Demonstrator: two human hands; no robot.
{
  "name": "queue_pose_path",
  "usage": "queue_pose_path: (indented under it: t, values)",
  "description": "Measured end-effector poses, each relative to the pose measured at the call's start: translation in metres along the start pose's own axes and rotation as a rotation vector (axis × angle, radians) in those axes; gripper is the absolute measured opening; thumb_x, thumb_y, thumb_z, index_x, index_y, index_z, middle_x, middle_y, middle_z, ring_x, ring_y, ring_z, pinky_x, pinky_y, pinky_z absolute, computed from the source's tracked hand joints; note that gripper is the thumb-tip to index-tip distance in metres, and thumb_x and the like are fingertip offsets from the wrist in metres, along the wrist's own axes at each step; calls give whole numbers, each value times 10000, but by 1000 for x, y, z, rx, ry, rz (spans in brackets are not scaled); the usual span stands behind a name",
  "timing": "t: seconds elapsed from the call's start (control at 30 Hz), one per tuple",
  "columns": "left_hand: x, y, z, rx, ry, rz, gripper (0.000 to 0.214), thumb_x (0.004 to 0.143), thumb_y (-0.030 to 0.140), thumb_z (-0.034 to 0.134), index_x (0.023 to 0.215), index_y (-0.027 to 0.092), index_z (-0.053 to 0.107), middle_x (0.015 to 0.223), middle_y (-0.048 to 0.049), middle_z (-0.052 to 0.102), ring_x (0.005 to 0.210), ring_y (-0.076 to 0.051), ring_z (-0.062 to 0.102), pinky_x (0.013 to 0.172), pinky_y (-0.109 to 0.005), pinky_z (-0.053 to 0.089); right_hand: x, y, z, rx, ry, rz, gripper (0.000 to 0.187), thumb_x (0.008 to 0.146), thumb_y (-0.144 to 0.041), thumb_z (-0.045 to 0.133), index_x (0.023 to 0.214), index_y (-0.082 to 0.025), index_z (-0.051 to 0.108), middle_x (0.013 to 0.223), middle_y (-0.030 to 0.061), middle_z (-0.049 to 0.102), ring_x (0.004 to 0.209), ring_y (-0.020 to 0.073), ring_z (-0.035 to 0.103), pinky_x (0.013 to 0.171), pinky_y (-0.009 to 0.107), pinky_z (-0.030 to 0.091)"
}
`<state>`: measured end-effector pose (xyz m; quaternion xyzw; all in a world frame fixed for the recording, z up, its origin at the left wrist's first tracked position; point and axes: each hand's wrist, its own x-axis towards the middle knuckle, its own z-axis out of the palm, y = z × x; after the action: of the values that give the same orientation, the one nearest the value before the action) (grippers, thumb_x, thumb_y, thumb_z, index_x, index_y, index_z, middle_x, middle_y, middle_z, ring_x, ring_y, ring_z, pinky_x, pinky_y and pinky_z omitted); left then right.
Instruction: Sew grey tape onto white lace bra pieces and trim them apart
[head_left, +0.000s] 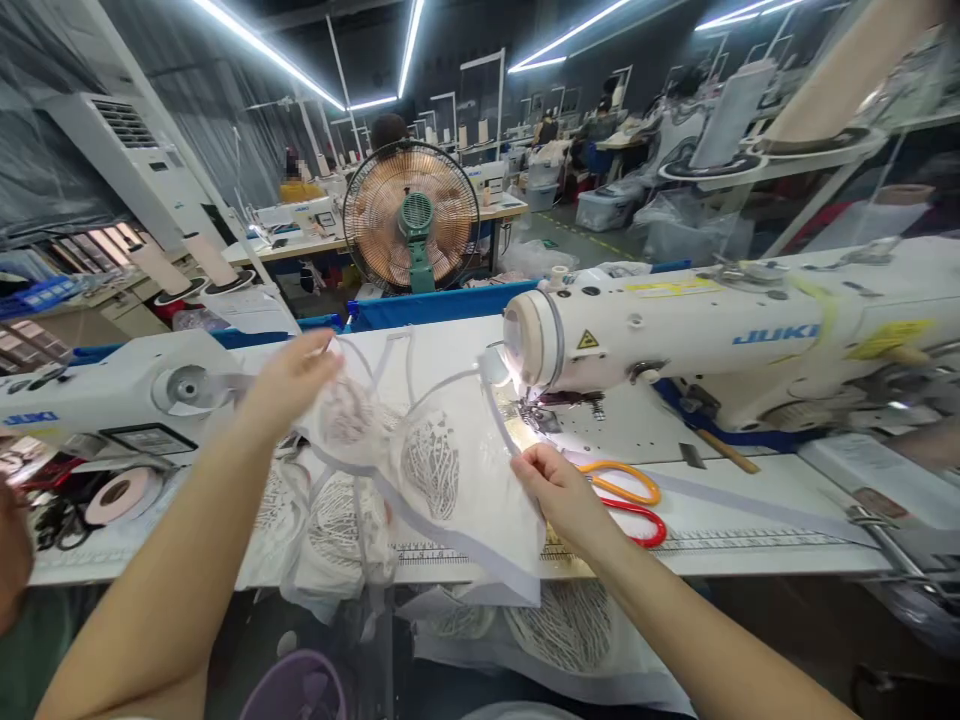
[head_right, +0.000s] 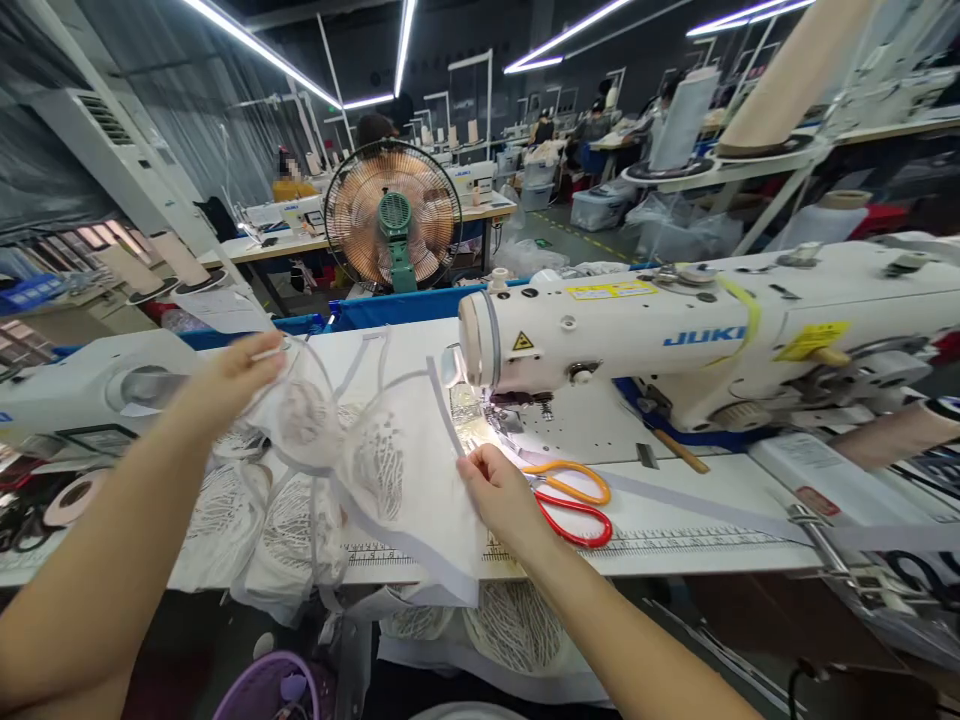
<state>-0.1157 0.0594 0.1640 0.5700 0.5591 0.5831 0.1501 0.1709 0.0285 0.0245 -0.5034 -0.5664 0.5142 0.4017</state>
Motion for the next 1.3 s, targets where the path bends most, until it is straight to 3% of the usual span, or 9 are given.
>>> queue_pose_path:
  t: [0.07, 0.17, 0.23, 0.37, 0.57, 0.73, 0.97, 1.13, 1.3]
  values:
    - [-32, -13, 39, 102, -248, 13, 291, 649, 207, 741, 928, 151, 680, 1011, -94, 666, 965, -263, 594, 934, -467, 405, 10, 16, -4, 4, -45, 78, 157, 809, -349, 474, 758, -202, 457, 584, -48, 488, 523, 120, 484, 465, 225, 370]
    - [-85, -36, 89, 354, -1048, 343, 403, 837, 305, 530, 1226, 204, 530, 1306, -108, 510, 1200, -239, 465, 1000, -399, 373, 7, 24, -12, -21, -140, 95, 207, 789, -270, 495, 972, -176, 514, 717, 4, 611, 679, 166, 593, 571, 268, 451]
    - [-111, -52, 110, 511, -1201, 467, 532, 830, 371, 536, 1308, 156, 441, 1406, -152, 375, 1298, -290, 331, 1056, -461, 274, -5, 24, -25, -145, -166, 81, 348, 786, -249, 503, 1123, -166, 487, 754, 10, 622, 701, 170, 593, 587, 275, 451]
    - [-129, -79, 121, 759, -1206, 528, 685, 816, 511, 502, 1373, 147, 339, 1474, -155, 222, 1355, -335, 164, 1079, -530, 129, -41, 21, -77, -375, -248, 30, 415, 783, -244, 526, 1192, -179, 508, 731, 1, 616, 607, 147, 561, 528, 250, 417]
    - [-128, -70, 117, 829, -1166, 601, 649, 812, 491, 510, 1342, 134, 397, 1440, -179, 297, 1313, -359, 273, 1047, -526, 212, -60, 17, -141, -816, -326, 48, 186, 842, -256, 448, 794, -221, 625, 640, 3, 605, 525, 146, 546, 481, 247, 381]
    - [-108, -52, 136, 774, -1158, 648, 389, 868, 362, 442, 1084, 87, 611, 1148, -200, 594, 1038, -315, 557, 896, -463, 417, -16, 17, -131, -1157, -98, -114, 197, 817, -130, 436, 895, -170, 613, 942, 104, 633, 886, 250, 567, 721, 341, 428]
    - [-92, -92, 146, 808, -1147, 672, 585, 886, 461, 387, 1370, 134, 353, 1448, -129, 305, 1321, -325, 266, 1066, -524, 183, -12, 20, -132, -1109, -255, -90, 277, 665, -35, 506, 918, -137, 559, 972, 118, 603, 814, 220, 572, 634, 274, 416]
    - [-94, -101, 144, 867, -1123, 683, 617, 893, 520, 305, 1384, 146, 339, 1463, -98, 280, 1329, -315, 251, 1060, -507, 206, 2, 7, -167, -1125, 55, 32, 191, 699, -200, 557, 883, -154, 536, 933, 100, 595, 756, 209, 571, 570, 260, 399]
    - [-90, -99, 146, 878, -1091, 716, 605, 881, 520, 318, 1371, 167, 366, 1445, -88, 325, 1315, -304, 288, 1050, -484, 241, 73, 15, -154, -1181, 199, 135, 114, 728, -210, 555, 813, -134, 563, 857, 123, 606, 719, 233, 578, 569, 285, 387]
